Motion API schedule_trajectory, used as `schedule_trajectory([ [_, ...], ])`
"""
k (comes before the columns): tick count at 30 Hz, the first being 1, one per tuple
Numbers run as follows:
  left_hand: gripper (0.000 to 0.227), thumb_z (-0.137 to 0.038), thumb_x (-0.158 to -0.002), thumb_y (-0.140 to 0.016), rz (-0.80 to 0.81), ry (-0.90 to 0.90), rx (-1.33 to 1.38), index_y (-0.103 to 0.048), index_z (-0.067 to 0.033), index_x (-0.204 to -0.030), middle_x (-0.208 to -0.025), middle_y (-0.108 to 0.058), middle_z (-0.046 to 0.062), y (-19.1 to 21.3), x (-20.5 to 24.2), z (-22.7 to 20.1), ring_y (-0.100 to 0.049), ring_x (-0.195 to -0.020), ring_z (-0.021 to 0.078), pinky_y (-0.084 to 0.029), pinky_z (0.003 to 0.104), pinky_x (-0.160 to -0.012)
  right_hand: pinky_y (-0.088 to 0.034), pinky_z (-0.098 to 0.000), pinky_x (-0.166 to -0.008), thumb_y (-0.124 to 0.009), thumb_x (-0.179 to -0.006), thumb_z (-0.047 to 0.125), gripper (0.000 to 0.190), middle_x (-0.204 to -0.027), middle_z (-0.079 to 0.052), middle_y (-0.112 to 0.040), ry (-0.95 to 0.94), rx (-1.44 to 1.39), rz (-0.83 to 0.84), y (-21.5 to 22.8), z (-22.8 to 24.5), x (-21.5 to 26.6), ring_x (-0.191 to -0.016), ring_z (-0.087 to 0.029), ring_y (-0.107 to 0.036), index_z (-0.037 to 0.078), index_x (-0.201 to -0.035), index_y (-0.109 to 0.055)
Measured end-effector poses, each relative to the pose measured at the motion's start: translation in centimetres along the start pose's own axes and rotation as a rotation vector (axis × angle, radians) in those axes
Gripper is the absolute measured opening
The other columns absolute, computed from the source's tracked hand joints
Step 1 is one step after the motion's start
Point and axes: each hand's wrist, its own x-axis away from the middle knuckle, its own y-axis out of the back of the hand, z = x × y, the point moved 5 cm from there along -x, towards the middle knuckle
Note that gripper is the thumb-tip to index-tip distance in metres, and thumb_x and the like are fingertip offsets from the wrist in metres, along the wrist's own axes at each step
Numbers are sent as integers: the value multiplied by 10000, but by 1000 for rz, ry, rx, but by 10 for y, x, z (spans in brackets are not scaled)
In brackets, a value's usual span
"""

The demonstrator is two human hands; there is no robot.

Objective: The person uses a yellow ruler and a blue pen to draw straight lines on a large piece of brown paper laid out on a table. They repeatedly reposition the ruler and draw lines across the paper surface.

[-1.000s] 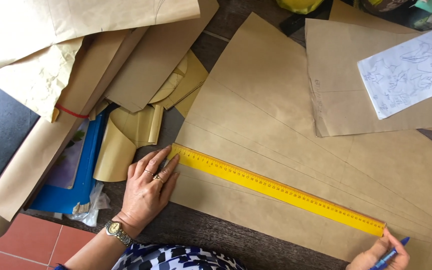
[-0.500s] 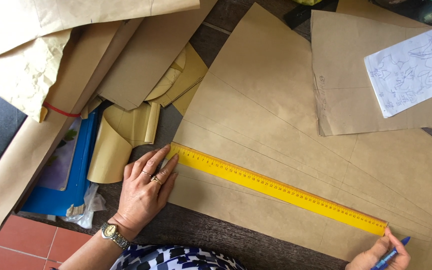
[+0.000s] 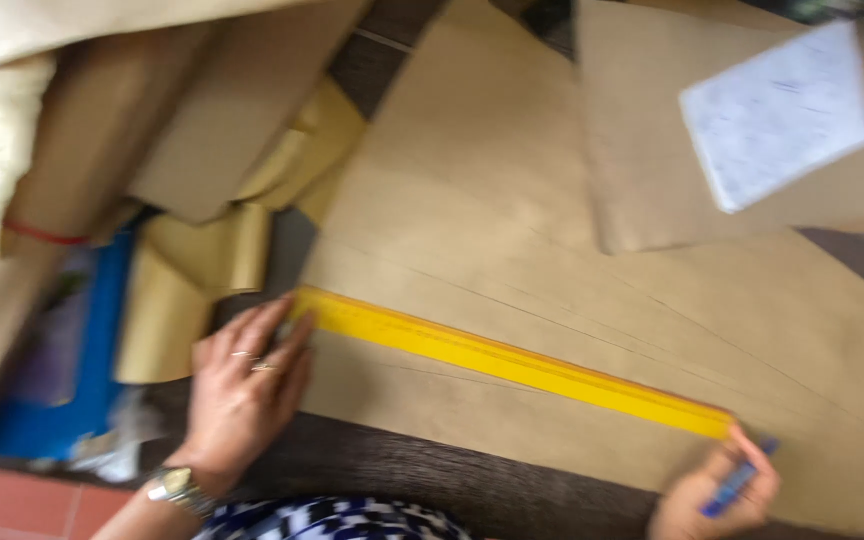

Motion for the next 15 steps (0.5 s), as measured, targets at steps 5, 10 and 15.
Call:
schedule_trajectory([
  [5, 343, -169, -890, -724, -8, -33, -3, -693, -125, -1229, -1342, -629, 143, -8, 9, 0, -621, -1096, 333, -493, 419, -973, -497, -354, -984, -573, -981, -2, 96, -1055, -146, -677, -72, -52, -70, 0, -12, -8, -1023, -250, -659, 61, -1049, -598],
  [10, 310, -86, -967, -751, -38, -27, 66, -721, -49, -1273, -1407, -641, 200, -22, 24, 4, -603, -1176, 390, -461, 446, -1088, -466, -309, -996, -583, -966, 107, 40, -1058, -107, -688, -177, -89, -94, 2, -15, -11, -1051, -208, -662, 120, -1002, -596],
  [15, 304, 122, -960, -656, -64, -41, 364, -645, 156, -1262, -1434, -515, 378, -33, 29, 7, -546, -1210, 535, -453, 586, -1157, -478, -297, -1003, -574, -951, 100, 48, -1068, -104, -687, -247, -146, -80, 0, -7, -13, -1073, -213, -669, 102, -989, -603],
])
